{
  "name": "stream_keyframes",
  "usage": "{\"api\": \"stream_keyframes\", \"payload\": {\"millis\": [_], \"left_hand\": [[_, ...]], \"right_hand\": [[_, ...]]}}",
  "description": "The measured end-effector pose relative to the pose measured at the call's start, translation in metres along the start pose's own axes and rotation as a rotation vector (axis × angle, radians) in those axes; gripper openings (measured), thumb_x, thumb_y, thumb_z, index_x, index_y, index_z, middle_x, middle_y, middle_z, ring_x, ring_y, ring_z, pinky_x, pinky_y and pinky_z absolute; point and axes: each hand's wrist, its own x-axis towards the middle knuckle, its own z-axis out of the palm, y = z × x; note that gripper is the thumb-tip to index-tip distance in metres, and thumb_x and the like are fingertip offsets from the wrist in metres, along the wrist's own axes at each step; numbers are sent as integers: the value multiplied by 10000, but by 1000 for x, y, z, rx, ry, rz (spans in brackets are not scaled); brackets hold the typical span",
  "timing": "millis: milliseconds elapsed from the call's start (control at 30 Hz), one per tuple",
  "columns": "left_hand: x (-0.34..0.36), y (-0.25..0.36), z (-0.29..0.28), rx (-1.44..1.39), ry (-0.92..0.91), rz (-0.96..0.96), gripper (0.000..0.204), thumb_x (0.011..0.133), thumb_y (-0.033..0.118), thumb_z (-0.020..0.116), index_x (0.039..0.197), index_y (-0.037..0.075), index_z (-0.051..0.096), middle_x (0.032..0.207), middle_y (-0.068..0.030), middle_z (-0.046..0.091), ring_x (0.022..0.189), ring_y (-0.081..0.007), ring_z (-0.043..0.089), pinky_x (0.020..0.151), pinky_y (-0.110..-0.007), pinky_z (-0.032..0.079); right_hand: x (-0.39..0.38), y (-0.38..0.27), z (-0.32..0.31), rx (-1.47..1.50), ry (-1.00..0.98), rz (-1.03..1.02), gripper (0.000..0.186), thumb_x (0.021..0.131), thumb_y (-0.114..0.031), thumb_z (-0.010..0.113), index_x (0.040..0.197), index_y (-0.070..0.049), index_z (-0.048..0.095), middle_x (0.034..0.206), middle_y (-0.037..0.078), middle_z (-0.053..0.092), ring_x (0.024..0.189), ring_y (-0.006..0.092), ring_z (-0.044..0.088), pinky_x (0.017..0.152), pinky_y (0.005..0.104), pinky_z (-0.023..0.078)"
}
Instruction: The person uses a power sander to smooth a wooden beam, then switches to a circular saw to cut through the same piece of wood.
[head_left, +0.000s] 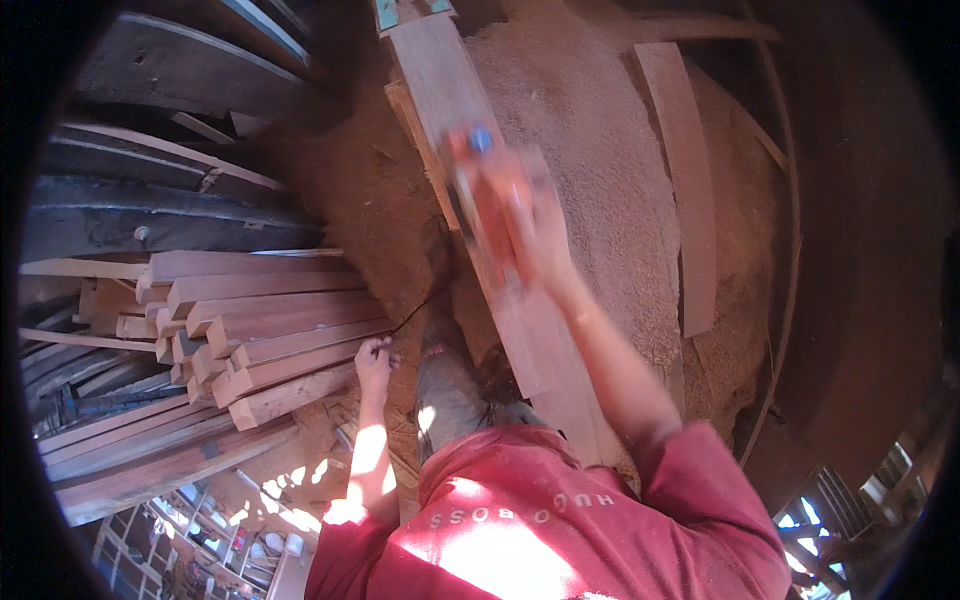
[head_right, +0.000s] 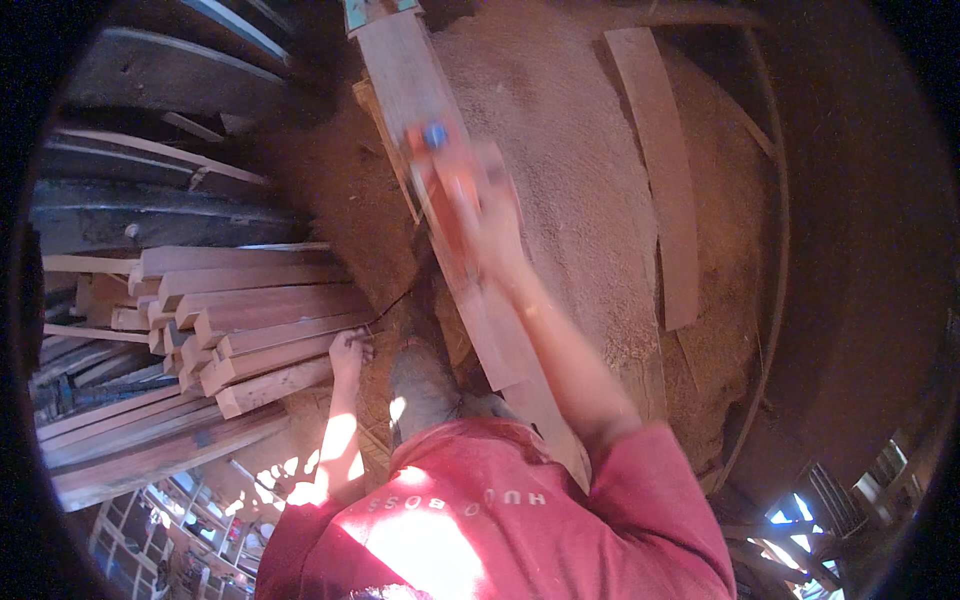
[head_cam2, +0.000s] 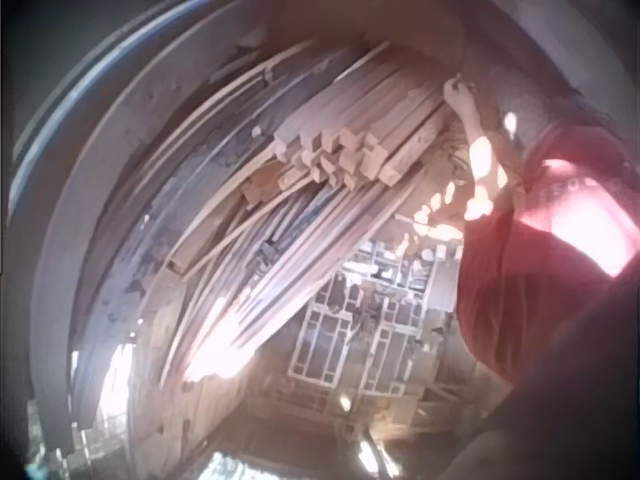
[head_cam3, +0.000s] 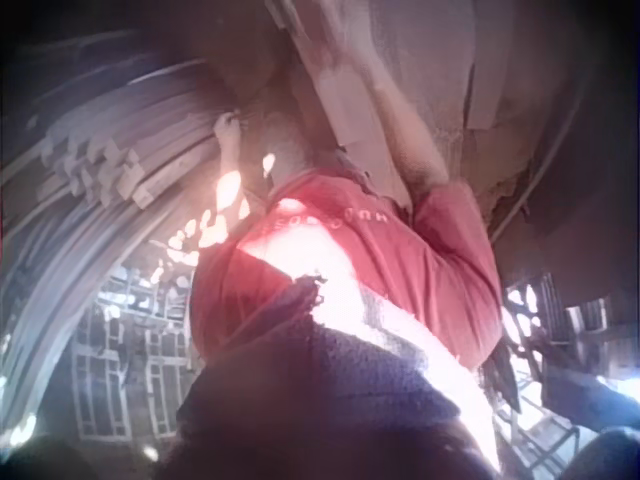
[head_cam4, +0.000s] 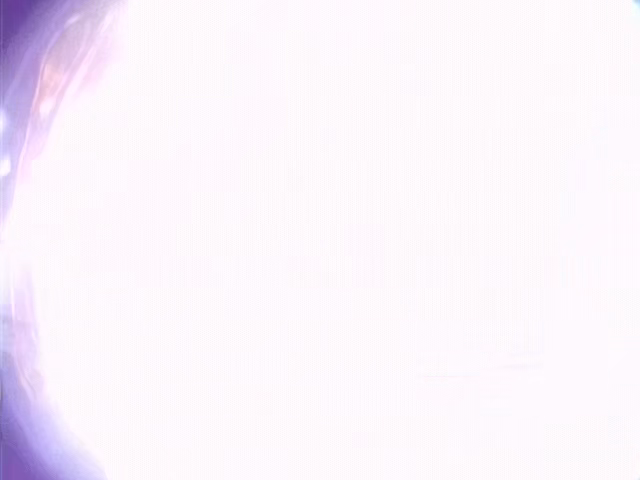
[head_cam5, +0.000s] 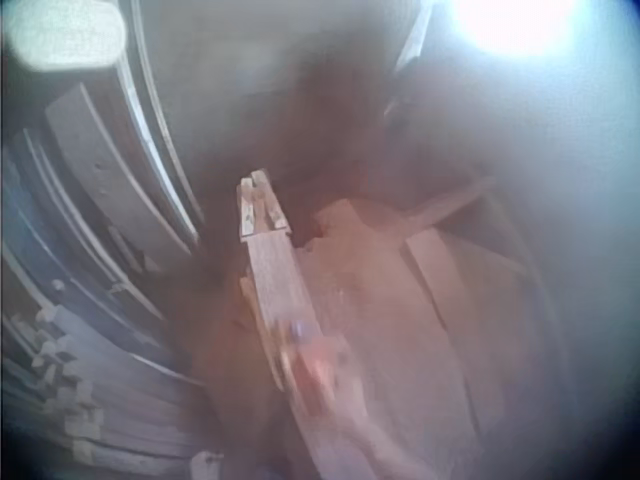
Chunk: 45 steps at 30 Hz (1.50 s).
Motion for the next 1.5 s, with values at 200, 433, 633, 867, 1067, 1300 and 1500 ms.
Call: {"api": "stream_keyframes", "payload": {"millis": [200, 433, 633, 867, 1067, 1300, 1500], "left_hand": [[-20, -57, -5, 14, -76, 79, 160, 982, 151, 680, 955, 41, 567, 747, -38, 634, 560, -123, 617, 509, -246, 490], [-7, -1, 7, -98, -34, 11, 114, 996, 158, 650, 988, 54, 603, 727, -50, 661, 560, -103, 599, 510, -228, 458], [9, 78, 49, -118, -118, 65, 173, 1010, 198, 638, 970, 33, 605, 719, -52, 664, 585, -100, 611, 543, -237, 484], [16, 112, 68, -200, -176, 123, 190, 1024, 214, 617, 957, 36, 599, 702, -64, 665, 577, -115, 624, 540, -251, 495], [-2, 39, 16, 6, -39, 40, 174, 1012, 193, 636, 963, 30, 602, 700, -72, 662, 565, -110, 612, 510, -250, 478], [-19, -50, 1, 84, -45, 88, 192, 979, 162, 685, 917, 23, 568, 746, -47, 624, 607, -117, 643, 469, -249, 472], [-4, -29, 11, 0, -3, 127, 174, 986, 157, 671, 943, 6, 596, 740, -58, 640, 584, -109, 632, 483, -242, 472]], "right_hand": [[-195, 21, -25, 154, -32, 345, 510, 1008, -448, 538, 1122, 26, 689, 882, 185, 732, 834, 276, 705, 726, 410, 530], [6, -12, 6, 63, 123, -6, 558, 1001, -495, 511, 991, 24, 715, 771, 234, 679, 718, 269, 690, 667, 415, 513], [202, -67, 33, 25, 271, -149, 561, 987, -521, 494, 999, -13, 731, 830, 257, 702, 839, 426, 702, 769, 472, 526], [278, -111, 32, 174, 207, -144, 526, 990, -528, 483, 953, -40, 675, 820, 142, 702, 772, 296, 687, 673, 433, 504], [103, -36, 13, -64, 202, -152, 586, 1004, -552, 449, 1070, -35, 715, 878, 271, 705, 849, 422, 712, 758, 492, 536], [-172, 18, -10, 160, 77, 211, 556, 1013, -517, 503, 1013, 5, 695, 740, 78, 639, 681, 149, 609, 601, 339, 471], [-29, -7, 11, 123, 62, 72, 590, 988, -519, 538, 915, 44, 696, 760, 234, 670, 706, 261, 663, 670, 421, 499]]}}
